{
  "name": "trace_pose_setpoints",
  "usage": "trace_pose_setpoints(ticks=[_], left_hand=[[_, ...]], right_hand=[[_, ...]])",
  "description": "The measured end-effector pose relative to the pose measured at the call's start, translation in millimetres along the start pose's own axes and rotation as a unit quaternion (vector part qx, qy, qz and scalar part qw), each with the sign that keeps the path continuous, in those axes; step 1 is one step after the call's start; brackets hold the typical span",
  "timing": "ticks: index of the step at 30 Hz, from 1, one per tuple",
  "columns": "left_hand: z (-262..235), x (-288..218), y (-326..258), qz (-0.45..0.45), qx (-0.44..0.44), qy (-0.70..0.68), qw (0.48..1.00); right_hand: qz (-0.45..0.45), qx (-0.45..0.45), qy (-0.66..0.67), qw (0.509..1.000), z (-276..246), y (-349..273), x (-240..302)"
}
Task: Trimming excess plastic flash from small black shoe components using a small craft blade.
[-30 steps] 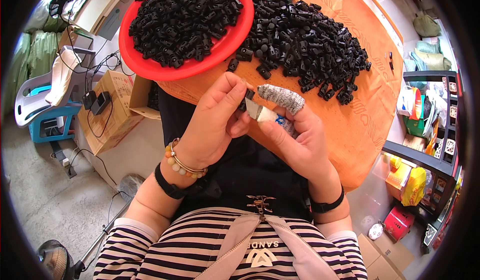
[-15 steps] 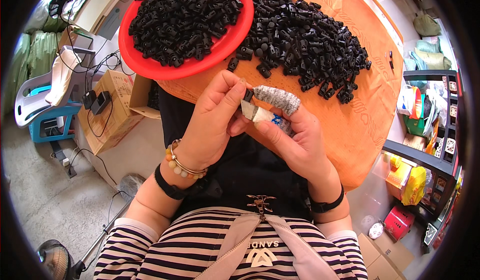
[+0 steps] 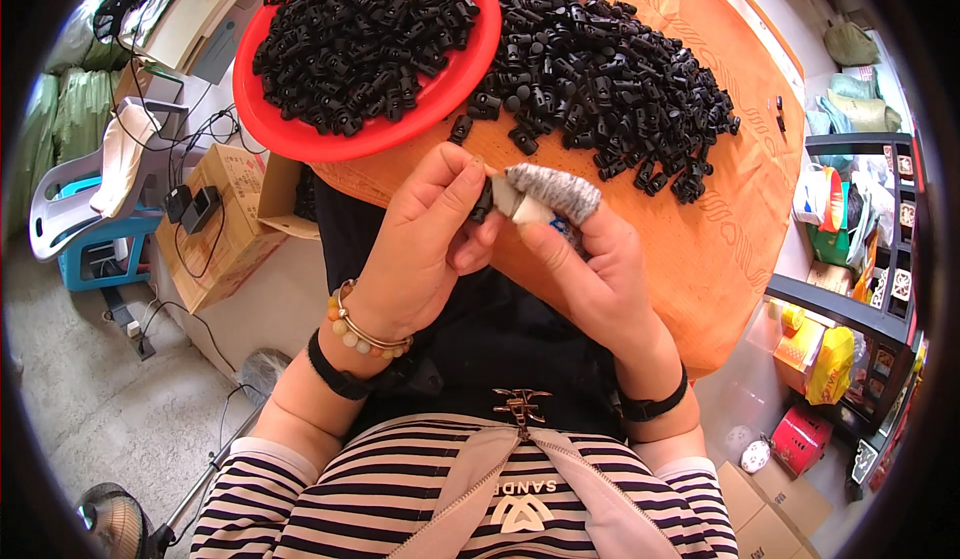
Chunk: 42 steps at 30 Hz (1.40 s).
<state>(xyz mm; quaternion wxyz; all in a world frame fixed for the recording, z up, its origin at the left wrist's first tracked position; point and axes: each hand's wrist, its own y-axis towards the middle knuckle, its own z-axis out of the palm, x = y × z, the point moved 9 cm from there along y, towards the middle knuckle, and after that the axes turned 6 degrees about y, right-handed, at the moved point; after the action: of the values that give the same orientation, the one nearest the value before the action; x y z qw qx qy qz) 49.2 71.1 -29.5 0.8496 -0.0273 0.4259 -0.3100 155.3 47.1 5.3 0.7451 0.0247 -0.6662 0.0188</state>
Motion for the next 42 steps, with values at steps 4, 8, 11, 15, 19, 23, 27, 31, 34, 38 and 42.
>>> trace_pose_setpoints(ticks=[4,8,11,15,19,23,27,31,34,38,42], left_hand=[[2,3,0,-0.026,0.009,-0.020,0.999],[2,6,-1,-0.041,0.007,-0.021,0.999],[2,6,0,-0.042,0.007,-0.026,0.999],[2,9,0,-0.046,0.017,-0.009,0.999],[3,9,0,-0.061,0.014,-0.024,0.998],[0,11,3,-0.059,0.018,-0.006,0.998],[-2,10,3,-0.054,0.018,-0.013,0.998],[-19,-12,5,0.012,-0.031,0.020,0.999],[-34,-36,10,0.081,-0.033,-0.003,0.996],[-54,-64,7,0.152,-0.081,-0.019,0.985],[-55,-69,3,0.168,-0.101,0.001,0.980]], right_hand=[[-0.010,-0.053,0.064,0.996,-9,5,-3],[0.014,-0.078,0.111,0.991,-8,12,-7],[0.017,-0.053,0.092,0.994,1,16,-5],[0.035,-0.035,0.114,0.992,10,23,-6],[-0.050,-0.076,0.114,0.989,-1,32,-6],[0.068,-0.035,0.202,0.976,14,25,-9],[0.049,-0.045,0.143,0.987,6,30,-14],[-0.007,-0.097,0.094,0.991,-17,34,-11],[-0.016,-0.115,0.068,0.991,-27,34,-19],[-0.043,-0.149,-0.032,0.987,-37,33,-24],[-0.081,-0.150,-0.265,0.949,-30,34,-15]])
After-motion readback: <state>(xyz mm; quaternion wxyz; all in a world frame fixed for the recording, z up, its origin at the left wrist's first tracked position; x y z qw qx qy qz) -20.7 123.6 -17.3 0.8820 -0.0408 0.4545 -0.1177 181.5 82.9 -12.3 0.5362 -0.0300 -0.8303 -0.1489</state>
